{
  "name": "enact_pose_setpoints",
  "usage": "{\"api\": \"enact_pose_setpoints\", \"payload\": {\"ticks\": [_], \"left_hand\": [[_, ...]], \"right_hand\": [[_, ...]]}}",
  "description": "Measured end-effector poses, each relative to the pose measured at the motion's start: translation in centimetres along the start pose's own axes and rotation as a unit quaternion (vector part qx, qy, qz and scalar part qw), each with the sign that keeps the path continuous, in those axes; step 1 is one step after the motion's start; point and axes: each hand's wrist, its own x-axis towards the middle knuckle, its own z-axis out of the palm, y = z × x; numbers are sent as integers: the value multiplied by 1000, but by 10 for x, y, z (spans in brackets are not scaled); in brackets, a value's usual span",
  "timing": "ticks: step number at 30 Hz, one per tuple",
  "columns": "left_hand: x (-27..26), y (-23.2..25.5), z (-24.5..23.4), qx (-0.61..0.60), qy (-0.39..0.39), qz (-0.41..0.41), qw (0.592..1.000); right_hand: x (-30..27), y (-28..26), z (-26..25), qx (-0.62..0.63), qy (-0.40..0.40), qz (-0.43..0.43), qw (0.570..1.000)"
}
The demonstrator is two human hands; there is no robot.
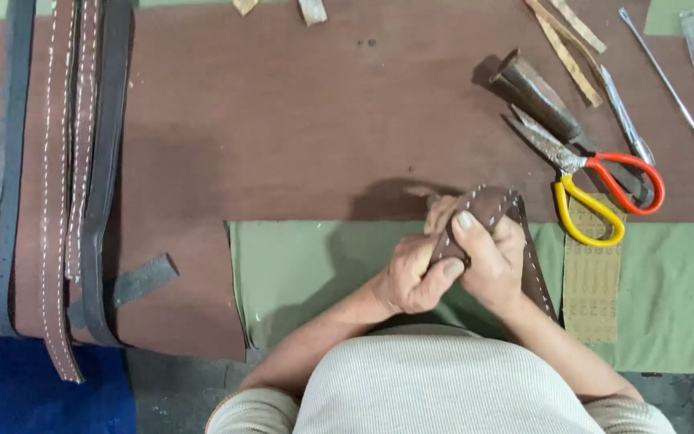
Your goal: Widening holes in a leather strap with an awl and trimming edges with scissors.
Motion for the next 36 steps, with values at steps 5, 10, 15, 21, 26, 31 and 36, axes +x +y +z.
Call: {"api": "enact_pose_setpoints", "payload": {"ticks": [5, 10, 15, 21, 26, 31, 36], "left_hand": [[21, 25, -14, -23, -37, -49, 998], [42, 54, -23, -29, -64, -102, 992], [56, 83, -22, -106, -99, -209, 967], [62, 100, -24, -118, -107, -247, 956], [56, 80, -20, -25, -115, -185, 976], [40, 52, -8, -2, -79, -135, 988], [29, 25, -2, 6, -50, -72, 996]], "right_hand": [[7, -6, 4, 13, -21, -15, 1000], [10, -7, 1, 25, -33, -11, 999], [11, -5, -5, 39, -44, 2, 998], [11, -1, -9, 53, -53, 18, 997], [13, 3, -14, 64, -56, 31, 996], [15, 10, -18, 70, -55, 47, 995], [19, 14, -20, 43, -75, 43, 995]]}}
